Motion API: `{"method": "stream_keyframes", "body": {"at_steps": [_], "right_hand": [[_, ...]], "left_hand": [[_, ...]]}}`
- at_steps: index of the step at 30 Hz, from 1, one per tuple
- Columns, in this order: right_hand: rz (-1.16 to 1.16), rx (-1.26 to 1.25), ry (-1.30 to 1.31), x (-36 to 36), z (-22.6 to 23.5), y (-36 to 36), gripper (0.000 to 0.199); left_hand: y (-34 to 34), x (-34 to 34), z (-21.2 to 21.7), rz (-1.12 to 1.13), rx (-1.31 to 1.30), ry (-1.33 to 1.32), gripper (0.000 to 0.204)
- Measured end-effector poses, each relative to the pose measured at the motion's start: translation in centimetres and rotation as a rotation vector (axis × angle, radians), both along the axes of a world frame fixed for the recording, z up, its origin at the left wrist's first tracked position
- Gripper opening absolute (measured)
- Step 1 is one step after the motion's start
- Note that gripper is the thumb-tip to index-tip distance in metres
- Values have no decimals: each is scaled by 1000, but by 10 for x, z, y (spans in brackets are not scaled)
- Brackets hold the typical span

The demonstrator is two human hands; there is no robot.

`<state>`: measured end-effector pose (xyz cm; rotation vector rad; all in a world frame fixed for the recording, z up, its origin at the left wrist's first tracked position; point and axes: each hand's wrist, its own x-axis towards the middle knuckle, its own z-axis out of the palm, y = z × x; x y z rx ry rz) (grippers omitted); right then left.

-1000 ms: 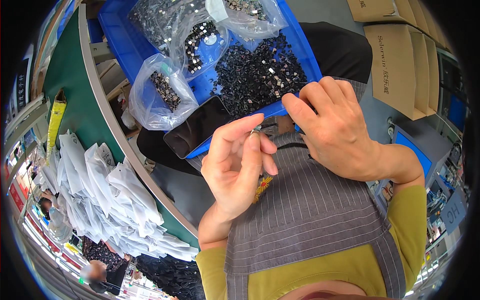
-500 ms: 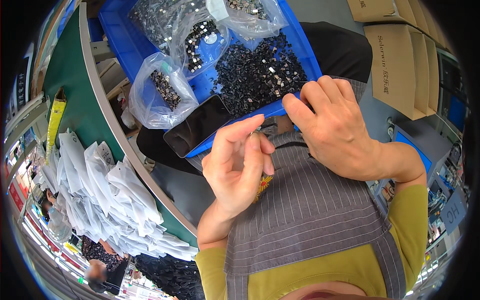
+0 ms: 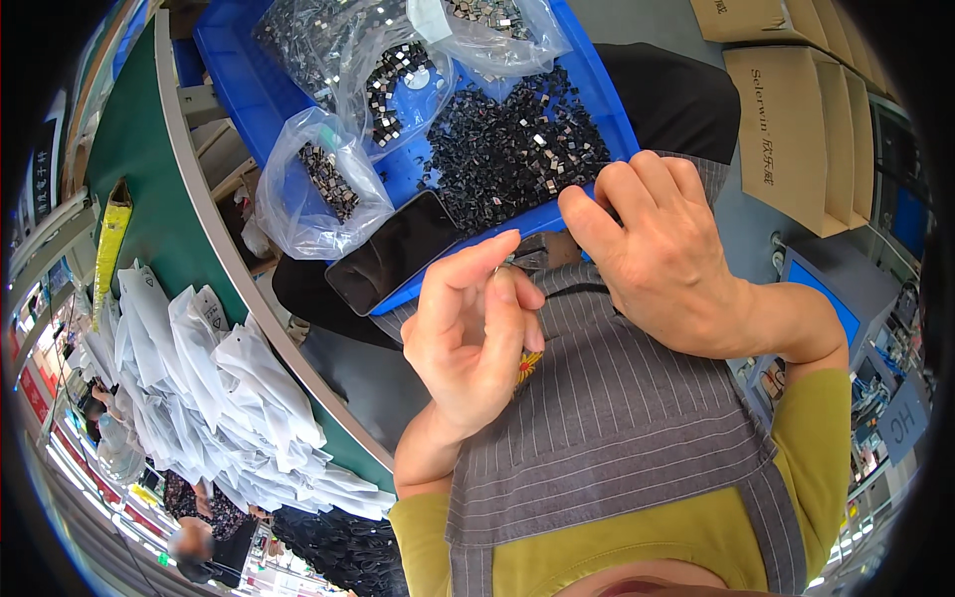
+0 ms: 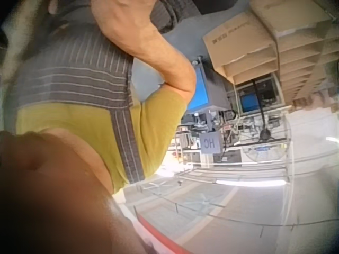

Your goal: Processing small electronic or mechanical components using pliers at a factory workbench.

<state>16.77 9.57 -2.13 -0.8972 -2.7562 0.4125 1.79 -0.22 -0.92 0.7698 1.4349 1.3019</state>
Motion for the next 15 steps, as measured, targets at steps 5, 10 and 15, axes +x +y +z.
{"method": "stream_keyframes", "body": {"at_steps": [5, 10, 15], "right_hand": [[13, -26, -23, 0, -1, -1, 28], [18, -127, -21, 0, 1, -1, 27], [42, -277, -73, 3, 4, -1, 28]], "left_hand": [[0, -1, -3, -1, -20, -25, 26], [0, -1, -4, 4, -26, -56, 26], [0, -3, -5, -3, -38, -105, 25]]}}
